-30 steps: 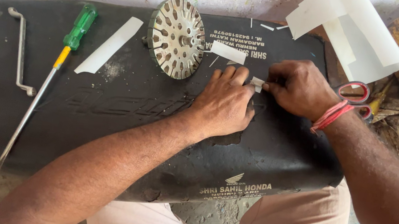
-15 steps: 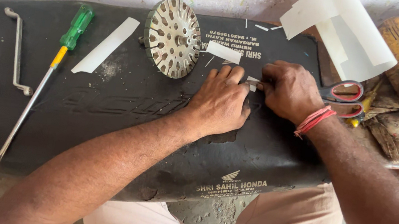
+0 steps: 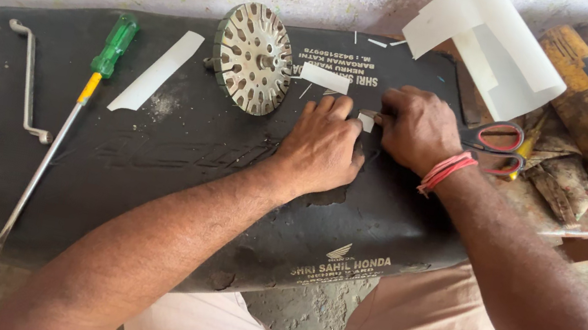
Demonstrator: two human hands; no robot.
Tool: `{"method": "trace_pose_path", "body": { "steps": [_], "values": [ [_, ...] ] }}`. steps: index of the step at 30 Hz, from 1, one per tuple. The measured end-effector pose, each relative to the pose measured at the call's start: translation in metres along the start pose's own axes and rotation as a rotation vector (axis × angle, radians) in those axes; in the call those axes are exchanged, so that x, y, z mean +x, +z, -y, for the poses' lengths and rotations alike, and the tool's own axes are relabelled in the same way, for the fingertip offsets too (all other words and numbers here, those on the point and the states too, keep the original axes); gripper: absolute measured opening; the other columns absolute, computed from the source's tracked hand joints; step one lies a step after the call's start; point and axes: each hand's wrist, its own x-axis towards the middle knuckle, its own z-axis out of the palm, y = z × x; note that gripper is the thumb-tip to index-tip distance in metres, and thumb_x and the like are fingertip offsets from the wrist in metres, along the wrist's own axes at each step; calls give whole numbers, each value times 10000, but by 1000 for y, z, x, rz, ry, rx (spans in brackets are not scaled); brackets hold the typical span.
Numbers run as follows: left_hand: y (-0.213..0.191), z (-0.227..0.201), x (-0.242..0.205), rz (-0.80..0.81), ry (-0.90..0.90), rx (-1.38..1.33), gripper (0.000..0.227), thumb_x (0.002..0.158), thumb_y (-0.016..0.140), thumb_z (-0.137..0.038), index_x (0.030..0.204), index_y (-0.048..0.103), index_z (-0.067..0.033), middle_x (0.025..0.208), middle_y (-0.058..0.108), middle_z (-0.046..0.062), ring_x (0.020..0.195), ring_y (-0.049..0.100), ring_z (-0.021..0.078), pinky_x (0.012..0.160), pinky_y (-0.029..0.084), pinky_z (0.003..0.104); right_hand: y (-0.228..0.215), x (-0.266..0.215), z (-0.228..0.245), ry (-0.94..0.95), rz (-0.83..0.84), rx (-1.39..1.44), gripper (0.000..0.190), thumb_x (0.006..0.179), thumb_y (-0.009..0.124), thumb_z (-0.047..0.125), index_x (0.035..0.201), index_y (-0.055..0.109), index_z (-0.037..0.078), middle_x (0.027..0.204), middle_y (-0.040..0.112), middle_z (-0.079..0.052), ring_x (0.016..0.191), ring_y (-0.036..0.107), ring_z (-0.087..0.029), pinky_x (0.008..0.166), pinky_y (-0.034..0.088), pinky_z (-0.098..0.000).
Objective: The person cuts small rectangular pieces from a white sheet using scissors and inserts them into the slots of a circular motor stator. The person repeats this process multiple times, placing each piece into a different slot.
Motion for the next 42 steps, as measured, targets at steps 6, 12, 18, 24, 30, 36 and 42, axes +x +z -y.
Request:
{"method": "trace_pose_path", "body": {
  "steps": [6,12,18,24,30,36,42],
  "values": [
    [11,9,5,-98,-34,-45,246,809,772,-182,948,738,18,1095,635,196,1060,613,317,911,487,493,-5,1,-2,-82,-29,26,132,848,767,139,933,717,51,907,689,-173,862,666,-417,755,535,-517],
    [16,14,19,-185,-145,-141,269,834,794,-241,931,688,-14,912,683,156,885,677,349,789,531,513,-33,0,-1,-84,-122,166,80,958,713,83,1015,705,28,965,693,-166,877,678,-377,767,545,-477],
    [9,19,21,-163,-234,-278,244,852,783,-205,956,654,-27,902,702,134,837,713,301,738,581,452,-20,-23,27,-158,-166,-42,186,847,674,-9,987,765,74,1019,706,-127,923,649,-373,803,543,-463],
    [-1,37,14,-184,-34,-424,487,770,733,10,1218,567,-82,1063,727,100,971,733,266,809,619,405,2,-31,30,-105,-167,-27,242,842,686,-15,1033,787,94,1029,711,-109,940,623,-359,860,526,-448],
    [1,32,10,-26,-60,-203,736,775,726,32,1442,477,-154,1150,695,106,1049,658,285,831,576,447,3,-25,28,-90,-36,-134,364,723,705,-4,1059,786,113,1014,697,-92,967,610,-340,868,526,-430],
    [4,28,11,20,-67,-121,774,781,704,45,1493,436,-97,1158,698,119,1034,637,287,888,563,447,-4,-15,23,-181,76,-210,347,661,729,41,999,756,111,1010,670,-74,1012,611,-327,875,537,-421],
    [12,34,10,-140,0,-273,764,745,716,64,1455,477,-83,1255,661,153,1079,634,317,911,552,422,-6,-23,19,-160,-52,-105,178,832,722,43,1003,739,92,977,666,-95,954,616,-335,826,533,-447]
  ]
}}
